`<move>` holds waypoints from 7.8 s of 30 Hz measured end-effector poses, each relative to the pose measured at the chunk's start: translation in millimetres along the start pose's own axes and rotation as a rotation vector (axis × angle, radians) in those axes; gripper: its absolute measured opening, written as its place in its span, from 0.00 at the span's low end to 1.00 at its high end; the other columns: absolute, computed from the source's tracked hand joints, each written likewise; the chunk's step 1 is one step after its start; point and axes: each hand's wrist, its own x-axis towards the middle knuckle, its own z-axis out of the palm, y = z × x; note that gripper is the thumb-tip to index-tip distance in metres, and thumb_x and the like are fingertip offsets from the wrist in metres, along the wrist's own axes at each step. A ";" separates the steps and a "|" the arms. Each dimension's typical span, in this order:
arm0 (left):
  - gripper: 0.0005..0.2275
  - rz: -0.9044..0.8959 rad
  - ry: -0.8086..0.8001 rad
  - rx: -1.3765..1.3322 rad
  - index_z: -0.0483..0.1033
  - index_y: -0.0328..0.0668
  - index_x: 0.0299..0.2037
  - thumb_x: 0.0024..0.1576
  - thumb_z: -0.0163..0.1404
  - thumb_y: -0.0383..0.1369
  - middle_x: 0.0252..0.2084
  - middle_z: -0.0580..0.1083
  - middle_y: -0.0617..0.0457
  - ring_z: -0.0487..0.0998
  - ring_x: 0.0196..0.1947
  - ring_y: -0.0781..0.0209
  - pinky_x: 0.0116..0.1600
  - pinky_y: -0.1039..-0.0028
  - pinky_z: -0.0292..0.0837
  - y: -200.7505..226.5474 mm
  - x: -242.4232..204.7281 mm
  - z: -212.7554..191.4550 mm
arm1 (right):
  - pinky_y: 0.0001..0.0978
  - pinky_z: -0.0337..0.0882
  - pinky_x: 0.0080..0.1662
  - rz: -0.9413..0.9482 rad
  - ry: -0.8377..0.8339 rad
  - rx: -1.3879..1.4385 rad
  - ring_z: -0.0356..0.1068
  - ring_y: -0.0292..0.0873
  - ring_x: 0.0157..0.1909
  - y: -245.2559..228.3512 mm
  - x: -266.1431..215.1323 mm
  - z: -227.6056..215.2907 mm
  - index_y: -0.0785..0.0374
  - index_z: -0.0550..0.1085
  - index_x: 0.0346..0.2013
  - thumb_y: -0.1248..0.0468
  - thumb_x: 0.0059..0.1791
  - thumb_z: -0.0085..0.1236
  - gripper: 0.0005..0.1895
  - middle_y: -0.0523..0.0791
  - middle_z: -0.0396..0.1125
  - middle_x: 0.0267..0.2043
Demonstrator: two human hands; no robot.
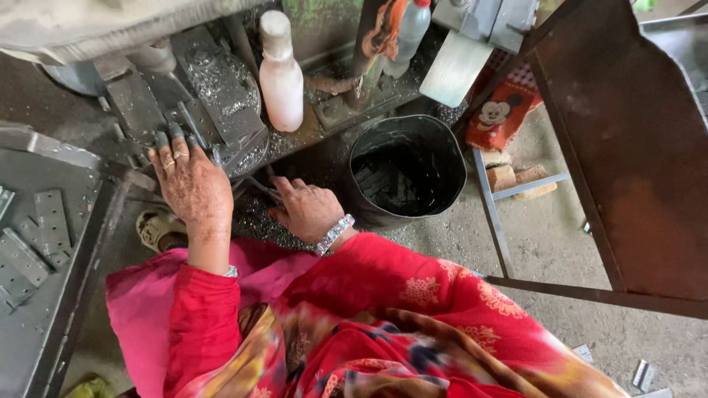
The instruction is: The person operates a drill press to drill holes into small metal plates. They pick up plates from a tray, position them under the drill, activate the machine, and then place the finished plates into a bucket.
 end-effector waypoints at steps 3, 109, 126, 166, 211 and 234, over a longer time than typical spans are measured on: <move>0.20 0.016 -0.014 -0.013 0.77 0.21 0.55 0.60 0.45 0.33 0.68 0.70 0.37 0.65 0.70 0.40 0.76 0.55 0.49 -3.0 -6.9 -3.4 | 0.49 0.74 0.40 0.031 0.147 0.047 0.76 0.55 0.43 -8.6 -6.0 -1.0 0.55 0.55 0.71 0.51 0.46 0.63 0.42 0.51 0.71 0.44; 0.15 -0.006 0.080 -0.043 0.80 0.27 0.50 0.62 0.48 0.34 0.62 0.72 0.39 0.67 0.66 0.41 0.74 0.51 0.48 1.4 10.3 5.6 | 0.57 0.73 0.44 0.018 -0.284 -0.055 0.74 0.64 0.43 14.1 7.8 -0.4 0.62 0.67 0.51 0.42 0.49 0.57 0.30 0.57 0.74 0.40; 0.14 0.031 0.033 0.001 0.79 0.23 0.52 0.63 0.47 0.28 0.67 0.72 0.39 0.66 0.70 0.41 0.78 0.52 0.46 -9.5 -0.3 7.1 | 0.54 0.73 0.43 0.010 -0.263 -0.059 0.75 0.61 0.39 13.0 6.5 10.5 0.64 0.68 0.47 0.42 0.48 0.58 0.29 0.55 0.74 0.33; 0.13 0.042 -0.006 0.021 0.80 0.24 0.50 0.61 0.51 0.29 0.66 0.72 0.38 0.68 0.68 0.41 0.79 0.53 0.46 -10.3 -5.8 2.3 | 0.52 0.74 0.44 0.014 -0.287 -0.043 0.76 0.59 0.41 11.7 6.3 10.0 0.65 0.68 0.51 0.43 0.49 0.57 0.30 0.54 0.75 0.34; 0.12 -0.102 0.011 0.193 0.80 0.33 0.52 0.58 0.52 0.27 0.64 0.74 0.41 0.69 0.63 0.36 0.73 0.50 0.61 -25.5 -26.5 20.6 | 0.49 0.75 0.45 0.465 0.068 -0.430 0.76 0.54 0.36 601.4 -136.3 -338.6 0.67 0.76 0.48 0.56 0.60 0.58 0.14 0.54 0.75 0.33; 0.14 -0.148 0.015 0.145 0.77 0.30 0.53 0.56 0.51 0.23 0.66 0.70 0.38 0.67 0.66 0.35 0.77 0.50 0.58 -33.6 -38.3 35.9 | 0.49 0.76 0.45 0.571 -0.066 -0.432 0.79 0.54 0.38 577.6 -122.0 -359.7 0.61 0.80 0.52 0.36 0.53 0.56 0.32 0.52 0.74 0.29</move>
